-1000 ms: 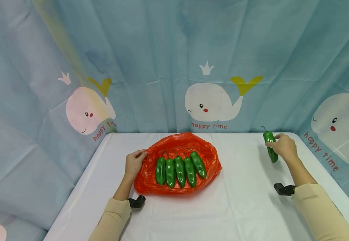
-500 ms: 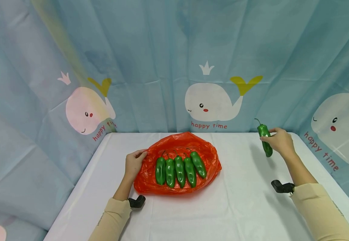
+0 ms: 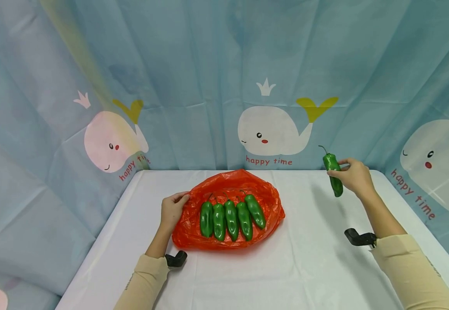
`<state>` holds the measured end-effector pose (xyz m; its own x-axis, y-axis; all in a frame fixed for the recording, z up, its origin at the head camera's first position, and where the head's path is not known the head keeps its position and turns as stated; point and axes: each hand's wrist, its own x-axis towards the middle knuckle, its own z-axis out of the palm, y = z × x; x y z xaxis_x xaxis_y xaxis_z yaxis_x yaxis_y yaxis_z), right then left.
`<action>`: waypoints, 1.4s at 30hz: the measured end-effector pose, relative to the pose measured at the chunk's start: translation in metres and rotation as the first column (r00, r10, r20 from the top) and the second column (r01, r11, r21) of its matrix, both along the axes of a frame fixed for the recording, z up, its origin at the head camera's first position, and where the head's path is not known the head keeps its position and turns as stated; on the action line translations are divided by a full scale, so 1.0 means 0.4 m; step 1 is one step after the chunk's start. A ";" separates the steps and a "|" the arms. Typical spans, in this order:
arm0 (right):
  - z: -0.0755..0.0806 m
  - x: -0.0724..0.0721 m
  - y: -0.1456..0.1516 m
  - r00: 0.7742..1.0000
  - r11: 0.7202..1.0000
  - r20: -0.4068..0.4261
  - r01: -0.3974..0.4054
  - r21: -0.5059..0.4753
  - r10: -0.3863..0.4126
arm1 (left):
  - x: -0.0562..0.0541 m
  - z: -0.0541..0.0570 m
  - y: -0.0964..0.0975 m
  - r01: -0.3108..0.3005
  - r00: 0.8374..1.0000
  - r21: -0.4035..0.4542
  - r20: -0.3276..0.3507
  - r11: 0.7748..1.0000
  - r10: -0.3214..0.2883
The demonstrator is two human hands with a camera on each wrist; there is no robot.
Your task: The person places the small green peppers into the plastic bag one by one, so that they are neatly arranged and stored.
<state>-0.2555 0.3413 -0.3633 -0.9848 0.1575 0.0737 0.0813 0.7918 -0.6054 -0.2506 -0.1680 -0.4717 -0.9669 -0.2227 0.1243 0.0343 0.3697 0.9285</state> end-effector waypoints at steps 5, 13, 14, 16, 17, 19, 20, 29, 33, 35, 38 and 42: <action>0.016 0.002 -0.017 1.000 1.000 -0.008 -0.018 -0.022 0.018 | 0.002 0.000 0.000 0.003 1.000 0.013 0.002 1.000 -0.003; 0.036 0.003 -0.046 0.998 0.997 -0.028 -0.051 -0.059 0.049 | 0.002 0.002 -0.001 0.008 1.000 0.018 0.000 1.000 -0.008; 0.039 0.003 -0.049 0.998 0.997 -0.030 -0.055 -0.059 0.054 | 0.001 0.002 0.000 0.008 1.000 0.020 -0.001 1.000 -0.008; 0.043 0.002 -0.056 0.998 0.996 -0.037 -0.062 -0.067 0.059 | 0.000 0.001 0.001 0.007 1.000 0.025 -0.003 1.000 -0.007; 0.045 0.002 -0.059 0.997 0.995 -0.041 -0.065 -0.070 0.062 | 0.000 0.002 0.002 0.007 1.000 0.026 -0.004 1.000 -0.006; 0.049 0.002 -0.067 0.997 0.995 -0.049 -0.066 -0.077 0.063 | 0.000 0.002 0.002 0.004 1.000 0.027 -0.004 1.000 -0.004; 0.051 0.003 -0.070 0.997 0.994 -0.052 -0.067 -0.081 0.062 | 0.000 0.002 0.002 0.003 1.000 0.027 -0.003 1.000 -0.003; 0.066 -0.001 -0.107 0.996 0.988 -0.059 -0.081 -0.129 0.073 | 0.002 0.006 0.000 0.010 1.000 0.014 -0.012 1.000 -0.010; 0.070 -0.003 -0.125 0.995 0.988 -0.066 -0.086 -0.128 0.078 | 0.002 0.006 -0.001 0.012 1.000 0.018 -0.006 1.000 -0.012; 0.071 -0.004 -0.134 0.994 0.987 -0.072 -0.092 -0.128 0.083 | 0.003 0.007 -0.001 0.014 1.000 0.006 -0.008 1.000 -0.013; 0.072 -0.005 -0.147 0.993 0.985 -0.075 -0.102 -0.137 0.092 | 0.003 0.007 0.000 0.011 1.000 0.008 -0.010 1.000 -0.011; 0.071 -0.007 -0.165 0.992 0.982 -0.080 -0.113 -0.149 0.102 | 0.002 0.008 0.000 0.007 1.000 0.009 -0.016 1.000 -0.007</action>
